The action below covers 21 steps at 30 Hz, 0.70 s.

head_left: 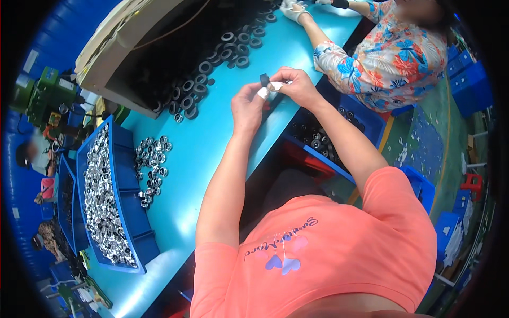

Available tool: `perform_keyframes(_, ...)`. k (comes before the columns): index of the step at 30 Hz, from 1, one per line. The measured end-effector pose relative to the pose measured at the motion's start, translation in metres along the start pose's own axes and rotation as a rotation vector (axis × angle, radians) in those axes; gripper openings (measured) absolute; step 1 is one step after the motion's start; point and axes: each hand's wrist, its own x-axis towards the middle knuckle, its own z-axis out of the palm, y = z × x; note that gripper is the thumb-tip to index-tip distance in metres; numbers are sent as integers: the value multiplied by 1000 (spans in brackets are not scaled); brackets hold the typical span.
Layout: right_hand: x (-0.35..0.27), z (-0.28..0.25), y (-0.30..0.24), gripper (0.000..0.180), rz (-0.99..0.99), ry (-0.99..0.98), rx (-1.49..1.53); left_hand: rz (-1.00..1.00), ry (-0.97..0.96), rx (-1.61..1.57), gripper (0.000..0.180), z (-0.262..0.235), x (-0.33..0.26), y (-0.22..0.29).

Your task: Assembling small industrial components by manually inserting metal rings into rubber seals at a factory workbench.

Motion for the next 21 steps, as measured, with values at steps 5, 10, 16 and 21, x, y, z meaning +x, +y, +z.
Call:
perform_keyframes(5,-9,13,-12,14,-43,316,-175,-74,4,-393,17,-17,3,-4)
perform_keyframes(10,-25,35,-40,23,-158,276,-172,-111,-69,-438,17,-26,0,-3)
perform_keyframes(16,-25,44,-27,19,-182,205,-192,-93,-117,-360,19,-23,-6,3)
perform_keyframes(21,-24,26,-19,37,345,248,736,-134,-110,-548,21,-32,-9,6)
